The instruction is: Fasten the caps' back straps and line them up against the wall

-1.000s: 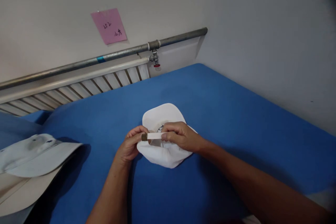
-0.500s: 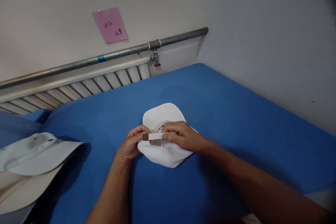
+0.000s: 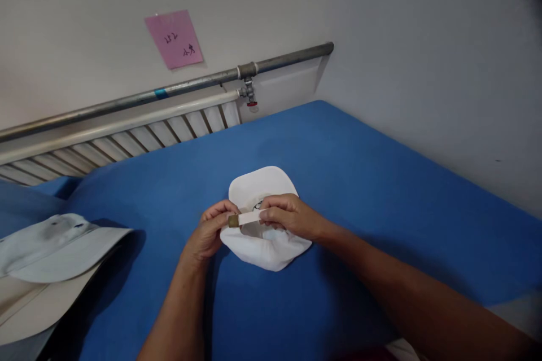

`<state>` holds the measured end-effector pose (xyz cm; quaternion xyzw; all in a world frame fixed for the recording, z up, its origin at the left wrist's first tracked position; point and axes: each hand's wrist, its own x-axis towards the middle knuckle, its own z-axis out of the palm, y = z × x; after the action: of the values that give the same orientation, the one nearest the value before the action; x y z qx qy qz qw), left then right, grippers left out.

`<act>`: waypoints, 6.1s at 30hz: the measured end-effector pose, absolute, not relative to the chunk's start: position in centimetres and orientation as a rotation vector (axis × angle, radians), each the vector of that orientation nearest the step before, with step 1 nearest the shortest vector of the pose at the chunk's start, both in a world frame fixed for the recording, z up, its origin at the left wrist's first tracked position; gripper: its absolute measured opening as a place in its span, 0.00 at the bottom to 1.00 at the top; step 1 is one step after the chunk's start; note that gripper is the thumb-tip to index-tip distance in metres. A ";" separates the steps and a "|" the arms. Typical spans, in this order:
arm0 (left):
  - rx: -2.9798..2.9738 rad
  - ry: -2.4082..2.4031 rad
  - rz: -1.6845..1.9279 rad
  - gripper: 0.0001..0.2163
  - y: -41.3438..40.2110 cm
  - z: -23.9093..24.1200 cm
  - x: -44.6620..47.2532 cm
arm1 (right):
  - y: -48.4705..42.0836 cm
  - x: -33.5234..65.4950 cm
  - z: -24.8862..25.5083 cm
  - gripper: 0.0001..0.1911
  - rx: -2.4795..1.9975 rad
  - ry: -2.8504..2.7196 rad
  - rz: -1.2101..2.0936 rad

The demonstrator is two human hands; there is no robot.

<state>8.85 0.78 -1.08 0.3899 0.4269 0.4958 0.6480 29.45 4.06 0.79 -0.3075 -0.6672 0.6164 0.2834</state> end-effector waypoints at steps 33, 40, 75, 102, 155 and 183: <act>0.907 1.127 1.167 0.07 0.3 -0.7 9.3 | 3.6 28.3 0.1 0.04 -0.819 -1.493 1.832; 0.910 1.127 1.183 0.07 0.3 -0.6 9.3 | 3.7 28.4 0.0 0.06 -0.772 -1.434 1.888; 0.985 0.930 1.098 0.13 -0.2 -0.4 9.1 | 3.5 29.8 1.9 0.11 -0.729 -1.702 1.660; 1.155 0.890 0.971 0.10 -0.5 -0.8 9.0 | 3.3 31.1 3.2 0.09 -0.660 -2.067 1.402; 1.181 1.004 0.920 0.10 -1.1 -0.3 9.2 | 0.7 30.5 3.6 0.13 -0.899 -2.199 1.221; 1.327 0.887 0.858 0.09 -2.3 2.0 9.0 | 1.5 30.8 4.6 0.07 -0.752 -2.271 1.468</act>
<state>9.05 -2.35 2.04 0.5764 0.3853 0.3727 0.6168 30.81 1.51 4.64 -0.2642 -0.7977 0.5159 0.1666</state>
